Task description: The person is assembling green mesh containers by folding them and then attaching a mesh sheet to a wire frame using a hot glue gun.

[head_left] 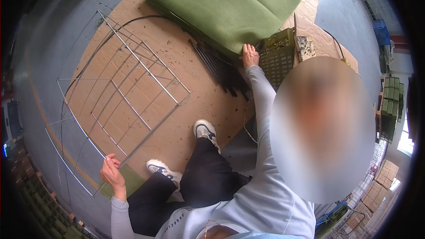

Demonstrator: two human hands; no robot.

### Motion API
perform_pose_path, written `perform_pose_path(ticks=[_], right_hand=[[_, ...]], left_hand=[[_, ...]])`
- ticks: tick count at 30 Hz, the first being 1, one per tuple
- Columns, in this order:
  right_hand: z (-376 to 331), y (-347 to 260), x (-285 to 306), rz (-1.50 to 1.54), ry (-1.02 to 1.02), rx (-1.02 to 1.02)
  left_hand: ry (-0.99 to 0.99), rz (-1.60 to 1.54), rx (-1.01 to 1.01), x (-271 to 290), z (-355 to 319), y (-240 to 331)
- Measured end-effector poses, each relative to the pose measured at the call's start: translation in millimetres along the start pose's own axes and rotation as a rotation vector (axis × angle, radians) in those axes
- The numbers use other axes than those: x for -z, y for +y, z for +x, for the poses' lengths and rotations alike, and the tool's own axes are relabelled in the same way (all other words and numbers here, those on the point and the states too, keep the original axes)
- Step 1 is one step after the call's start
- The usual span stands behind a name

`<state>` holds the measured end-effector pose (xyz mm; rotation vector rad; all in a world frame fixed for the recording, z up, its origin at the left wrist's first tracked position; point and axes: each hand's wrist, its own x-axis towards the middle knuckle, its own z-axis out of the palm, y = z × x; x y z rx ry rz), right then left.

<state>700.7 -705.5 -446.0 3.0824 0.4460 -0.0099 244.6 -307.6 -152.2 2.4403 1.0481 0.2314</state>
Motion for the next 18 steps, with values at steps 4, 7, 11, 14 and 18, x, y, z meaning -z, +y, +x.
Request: perform_pose_path(ticks=[4,7,11,14,18], right_hand=[[12,1,20,-0.04,-0.1,-0.015],[42,-8,52,-0.1,-0.075,0.01],[121,-20,119,0.173,0.15,-0.231],[148,-37,173,0.087,0.248,-0.265],[216,-58,305,0.427,0.446,-0.114]], left_hand=[[0.009,0.008,0.004,0,-2,-1],[-0.003,0.001,0.029,0,-3,-1],[0.022,-0.028,0.008,2,-3,1],[-0.016,-0.039,0.04,4,-4,0],[-0.058,-0.041,0.083,7,-6,-4]])
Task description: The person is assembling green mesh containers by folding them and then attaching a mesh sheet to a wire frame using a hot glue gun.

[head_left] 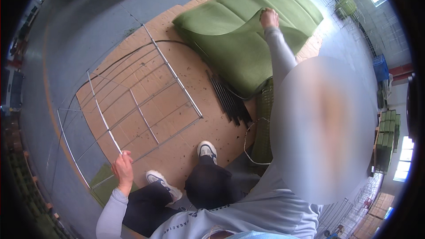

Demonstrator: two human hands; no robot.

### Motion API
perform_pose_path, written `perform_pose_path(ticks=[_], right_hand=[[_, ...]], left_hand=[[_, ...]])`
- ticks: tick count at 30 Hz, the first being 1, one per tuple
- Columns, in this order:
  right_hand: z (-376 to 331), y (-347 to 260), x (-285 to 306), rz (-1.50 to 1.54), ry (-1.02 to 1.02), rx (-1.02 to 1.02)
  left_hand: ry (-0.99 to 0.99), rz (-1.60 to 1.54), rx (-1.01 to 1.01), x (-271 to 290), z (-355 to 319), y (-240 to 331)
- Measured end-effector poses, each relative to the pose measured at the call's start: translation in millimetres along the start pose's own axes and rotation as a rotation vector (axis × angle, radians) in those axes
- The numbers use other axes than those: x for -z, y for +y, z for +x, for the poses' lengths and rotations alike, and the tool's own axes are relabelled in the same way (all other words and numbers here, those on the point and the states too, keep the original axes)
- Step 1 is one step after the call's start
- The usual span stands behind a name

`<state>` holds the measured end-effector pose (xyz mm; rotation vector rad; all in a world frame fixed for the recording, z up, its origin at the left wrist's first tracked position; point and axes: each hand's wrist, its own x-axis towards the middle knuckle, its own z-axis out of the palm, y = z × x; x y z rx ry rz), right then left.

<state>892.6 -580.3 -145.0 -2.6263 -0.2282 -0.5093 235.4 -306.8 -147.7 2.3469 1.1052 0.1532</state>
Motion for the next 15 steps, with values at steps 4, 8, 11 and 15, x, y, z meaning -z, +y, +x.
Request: perform_pose_path(ticks=[4,8,11,15], right_hand=[[71,-94,70,0.178,0.415,0.222],[60,-176,120,0.25,0.846,0.545],[37,-210,184,0.812,0.211,0.499],[8,-234,297,0.504,0.623,0.694]], left_hand=[[0.003,0.009,0.005,-3,2,-4],[-0.043,-0.011,0.012,7,7,-5],[-0.307,0.406,-0.006,37,14,8],[0.066,-0.061,-0.193,77,27,83]])
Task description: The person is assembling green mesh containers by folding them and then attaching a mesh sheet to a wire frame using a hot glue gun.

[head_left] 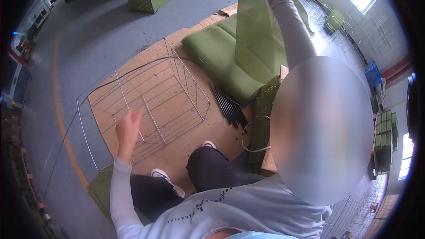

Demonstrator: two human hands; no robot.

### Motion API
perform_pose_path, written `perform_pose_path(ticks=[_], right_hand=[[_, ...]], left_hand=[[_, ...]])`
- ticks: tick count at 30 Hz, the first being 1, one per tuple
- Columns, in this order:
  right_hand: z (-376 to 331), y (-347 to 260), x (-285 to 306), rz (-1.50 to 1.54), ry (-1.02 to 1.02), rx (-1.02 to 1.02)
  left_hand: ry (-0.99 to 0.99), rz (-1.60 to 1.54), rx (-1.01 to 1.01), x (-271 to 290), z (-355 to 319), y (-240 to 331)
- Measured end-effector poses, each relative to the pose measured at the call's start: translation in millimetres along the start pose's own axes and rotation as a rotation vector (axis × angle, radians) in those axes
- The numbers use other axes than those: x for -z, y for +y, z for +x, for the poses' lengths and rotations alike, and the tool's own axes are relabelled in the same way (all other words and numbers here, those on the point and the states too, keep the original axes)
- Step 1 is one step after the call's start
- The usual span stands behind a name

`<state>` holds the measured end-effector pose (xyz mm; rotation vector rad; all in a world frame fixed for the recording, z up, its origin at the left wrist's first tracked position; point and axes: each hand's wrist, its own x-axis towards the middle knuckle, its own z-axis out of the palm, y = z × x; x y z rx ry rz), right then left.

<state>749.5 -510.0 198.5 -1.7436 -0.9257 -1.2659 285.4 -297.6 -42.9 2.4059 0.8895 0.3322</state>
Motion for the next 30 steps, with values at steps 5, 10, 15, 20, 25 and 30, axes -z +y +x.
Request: perform_pose_path(ticks=[5,10,15,20,25,30], right_hand=[[49,-77,60,0.019,-0.148,0.25],[54,-138,85,0.061,-0.296,0.295],[18,-118,127,0.393,-0.681,0.0],[-102,-21,176,0.504,-0.171,-0.629],[-288,15,156,0.538,-0.247,-1.592],[-343,35,125,1.516,0.628,-1.719]], left_hand=[[-0.142,-0.686,-0.679,-48,39,202],[0.007,-1.015,-0.478,-64,94,329],[0.054,-1.059,-0.28,-54,144,313],[-0.012,-1.088,-0.261,0,172,246],[0.084,-1.143,-0.474,82,171,226],[0.127,-1.054,-0.604,142,143,179]])
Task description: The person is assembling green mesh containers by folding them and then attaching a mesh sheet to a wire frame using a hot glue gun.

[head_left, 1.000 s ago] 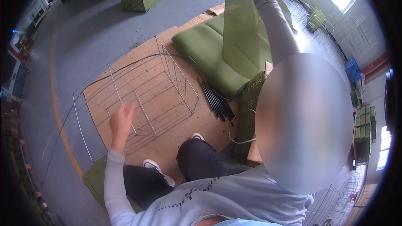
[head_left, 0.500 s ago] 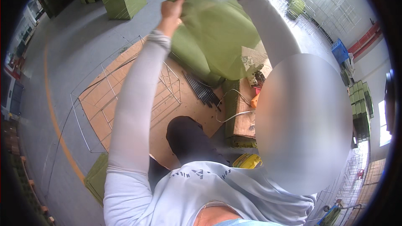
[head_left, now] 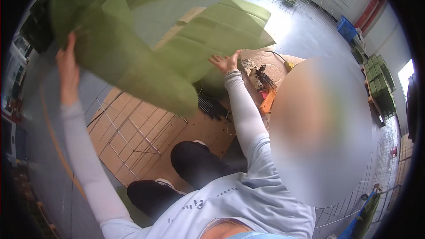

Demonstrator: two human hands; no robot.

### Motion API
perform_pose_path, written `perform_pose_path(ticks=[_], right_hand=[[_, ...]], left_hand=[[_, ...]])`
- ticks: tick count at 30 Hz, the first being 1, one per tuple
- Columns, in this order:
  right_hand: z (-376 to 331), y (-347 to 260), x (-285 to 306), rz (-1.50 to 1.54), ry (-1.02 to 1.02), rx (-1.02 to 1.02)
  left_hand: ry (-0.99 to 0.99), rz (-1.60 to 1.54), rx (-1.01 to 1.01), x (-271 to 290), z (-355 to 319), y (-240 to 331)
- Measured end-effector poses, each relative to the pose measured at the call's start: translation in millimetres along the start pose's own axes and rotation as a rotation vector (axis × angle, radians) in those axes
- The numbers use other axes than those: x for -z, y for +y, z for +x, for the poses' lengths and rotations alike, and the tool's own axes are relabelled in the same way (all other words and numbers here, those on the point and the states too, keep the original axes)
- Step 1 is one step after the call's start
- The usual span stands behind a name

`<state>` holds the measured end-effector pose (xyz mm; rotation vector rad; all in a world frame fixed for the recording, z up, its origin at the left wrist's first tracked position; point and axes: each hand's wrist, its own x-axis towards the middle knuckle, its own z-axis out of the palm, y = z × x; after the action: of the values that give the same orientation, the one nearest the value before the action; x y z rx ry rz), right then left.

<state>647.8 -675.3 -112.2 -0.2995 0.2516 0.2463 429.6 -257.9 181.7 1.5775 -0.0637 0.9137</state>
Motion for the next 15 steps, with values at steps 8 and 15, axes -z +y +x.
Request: perform_pose_path(ticks=[8,15], right_hand=[[-9,-77,4,0.081,-0.058,0.045],[10,-76,19,-0.265,0.187,0.061]], left_hand=[[0.229,0.155,0.111,236,-143,2],[0.638,0.322,0.096,364,-262,17]])
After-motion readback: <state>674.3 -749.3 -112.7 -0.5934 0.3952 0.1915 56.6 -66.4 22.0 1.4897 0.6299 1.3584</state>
